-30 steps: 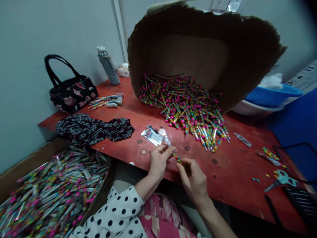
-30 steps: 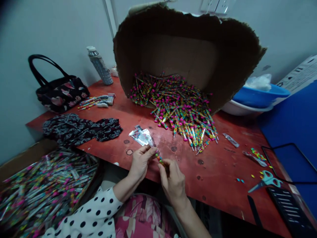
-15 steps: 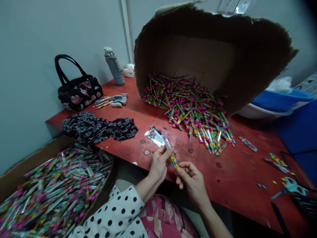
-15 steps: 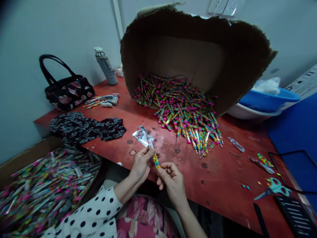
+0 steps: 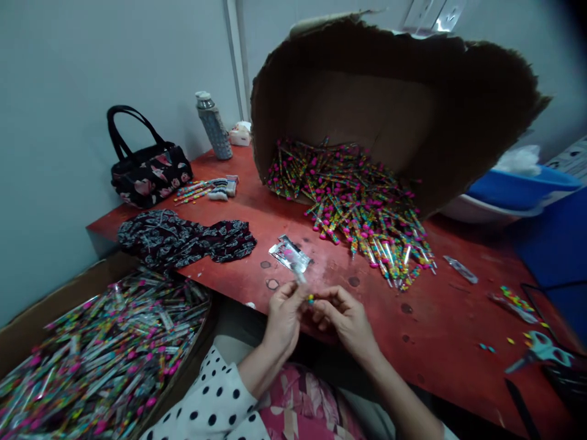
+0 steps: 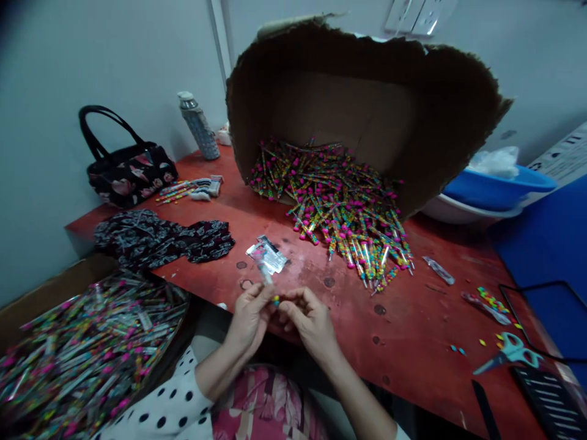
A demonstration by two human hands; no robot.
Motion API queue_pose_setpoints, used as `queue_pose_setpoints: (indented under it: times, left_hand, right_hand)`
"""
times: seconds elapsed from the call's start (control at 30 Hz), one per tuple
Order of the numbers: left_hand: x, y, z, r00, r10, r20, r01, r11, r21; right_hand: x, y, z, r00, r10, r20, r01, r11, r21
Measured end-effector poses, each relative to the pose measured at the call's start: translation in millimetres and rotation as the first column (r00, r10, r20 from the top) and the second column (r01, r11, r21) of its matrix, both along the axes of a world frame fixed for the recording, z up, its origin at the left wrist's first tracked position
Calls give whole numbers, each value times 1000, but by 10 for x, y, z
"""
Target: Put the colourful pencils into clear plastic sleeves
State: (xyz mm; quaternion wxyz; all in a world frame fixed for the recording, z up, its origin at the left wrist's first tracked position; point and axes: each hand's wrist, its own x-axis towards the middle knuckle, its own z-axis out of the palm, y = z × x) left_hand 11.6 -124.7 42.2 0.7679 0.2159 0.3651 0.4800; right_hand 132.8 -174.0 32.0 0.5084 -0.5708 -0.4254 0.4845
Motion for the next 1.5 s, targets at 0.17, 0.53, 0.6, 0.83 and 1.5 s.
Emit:
queue_pose_setpoints:
  times: [0.17, 0.53, 0.6, 0.83, 1.5]
  left_hand:
    - [-893, 203, 139, 841, 540, -8, -534, 834, 139]
    - [-445, 593, -64, 479, 427, -767, 381, 685, 621]
    - [-273, 739, -101, 282, 505, -815, 566, 599, 567]
    - [31, 914, -314, -99, 598, -796, 703, 608, 369]
    - [75, 954, -265, -36, 567, -823, 704, 599, 382]
  right_hand:
    - [728, 364, 79, 536, -86, 840, -171, 963, 207]
    - [1337, 898, 2, -170, -72, 983, -524, 851, -29]
    - [1224, 747, -59, -41, 2, 999, -579, 815, -26]
    - [910, 477, -242, 256, -121, 959, -120, 981, 155]
    - [240, 777, 62, 997, -66, -45, 62, 993, -96]
